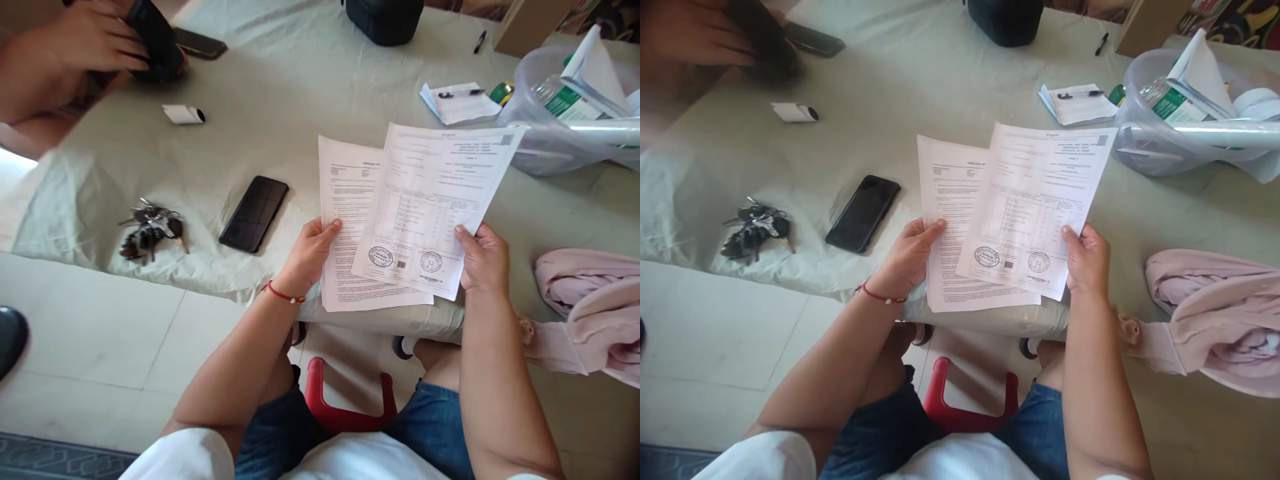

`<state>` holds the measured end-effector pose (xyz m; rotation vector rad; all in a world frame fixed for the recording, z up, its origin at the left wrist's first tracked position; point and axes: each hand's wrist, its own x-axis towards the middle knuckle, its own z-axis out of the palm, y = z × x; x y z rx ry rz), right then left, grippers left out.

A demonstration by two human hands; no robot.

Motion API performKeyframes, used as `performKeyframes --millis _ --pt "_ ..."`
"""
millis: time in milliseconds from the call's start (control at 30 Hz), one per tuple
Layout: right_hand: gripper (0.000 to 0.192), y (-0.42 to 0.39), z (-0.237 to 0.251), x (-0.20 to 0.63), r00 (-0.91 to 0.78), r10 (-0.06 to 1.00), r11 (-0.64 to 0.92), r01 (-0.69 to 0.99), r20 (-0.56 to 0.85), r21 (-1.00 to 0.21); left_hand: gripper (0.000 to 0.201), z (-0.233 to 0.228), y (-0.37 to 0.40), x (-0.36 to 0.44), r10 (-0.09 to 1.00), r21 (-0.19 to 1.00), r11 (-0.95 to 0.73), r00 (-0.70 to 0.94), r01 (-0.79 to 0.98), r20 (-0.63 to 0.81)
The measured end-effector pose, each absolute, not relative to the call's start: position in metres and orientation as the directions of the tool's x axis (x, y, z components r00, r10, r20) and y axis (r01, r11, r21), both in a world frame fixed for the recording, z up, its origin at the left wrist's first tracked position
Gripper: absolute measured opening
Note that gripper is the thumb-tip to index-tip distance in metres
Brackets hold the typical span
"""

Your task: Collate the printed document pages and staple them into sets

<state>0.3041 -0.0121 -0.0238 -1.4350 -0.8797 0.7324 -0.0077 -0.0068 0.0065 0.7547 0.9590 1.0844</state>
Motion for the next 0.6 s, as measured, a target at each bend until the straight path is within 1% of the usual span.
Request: performKeyframes --millis 67,100,200,267,333,400,467,533,600 --pt "0.033 -0.007 -0.027 0.316 0.577 0.81 0.042 0.115 0.101 -0.992 0.046 0.009 -0.007 -0.009 0.952 0.885 0.3 0.169 -0.357 -0.255" --pt "0.03 -0.004 -0.027 0.322 0.624 0.771 0.061 0.13 0.13 -0.99 0.045 0.01 -0.007 -0.01 0.951 0.885 0.303 0.172 -0.354 -0.256" --pt "0.019 0.002 -0.023 0.338 0.752 0.594 0.204 0.205 0.288 -0.957 0.045 0.014 -0.005 -0.015 0.946 0.873 0.315 0.196 -0.372 -0.258" --pt "0.019 0.004 -0.019 0.348 0.776 0.498 0.303 0.263 0.387 -0.916 0.043 0.016 -0.002 -0.019 0.94 0.864 0.326 0.226 -0.383 -0.254" --pt "0.02 0.004 -0.015 0.356 0.781 0.426 0.356 0.319 0.456 -0.878 0.04 0.018 0.0 -0.023 0.932 0.861 0.337 0.264 -0.381 -0.248" --pt "0.017 0.004 -0.013 0.363 0.797 0.358 0.339 0.373 0.485 -0.864 0.039 0.02 0.002 -0.025 0.925 0.862 0.344 0.295 -0.372 -0.241" --pt "0.013 0.003 -0.012 0.368 0.823 0.301 0.29 0.403 0.483 -0.868 0.041 0.022 0.002 -0.025 0.925 0.865 0.334 0.304 -0.374 -0.226" --pt "0.012 0.002 -0.01 0.369 0.842 0.278 0.249 0.402 0.463 -0.881 0.042 0.023 0.002 -0.024 0.932 0.874 0.316 0.293 -0.37 -0.213" --pt "0.011 0.0 -0.008 0.365 0.846 0.289 0.208 0.401 0.448 -0.892 0.04 0.023 0.001 -0.022 0.958 0.903 0.256 0.212 -0.344 -0.191"
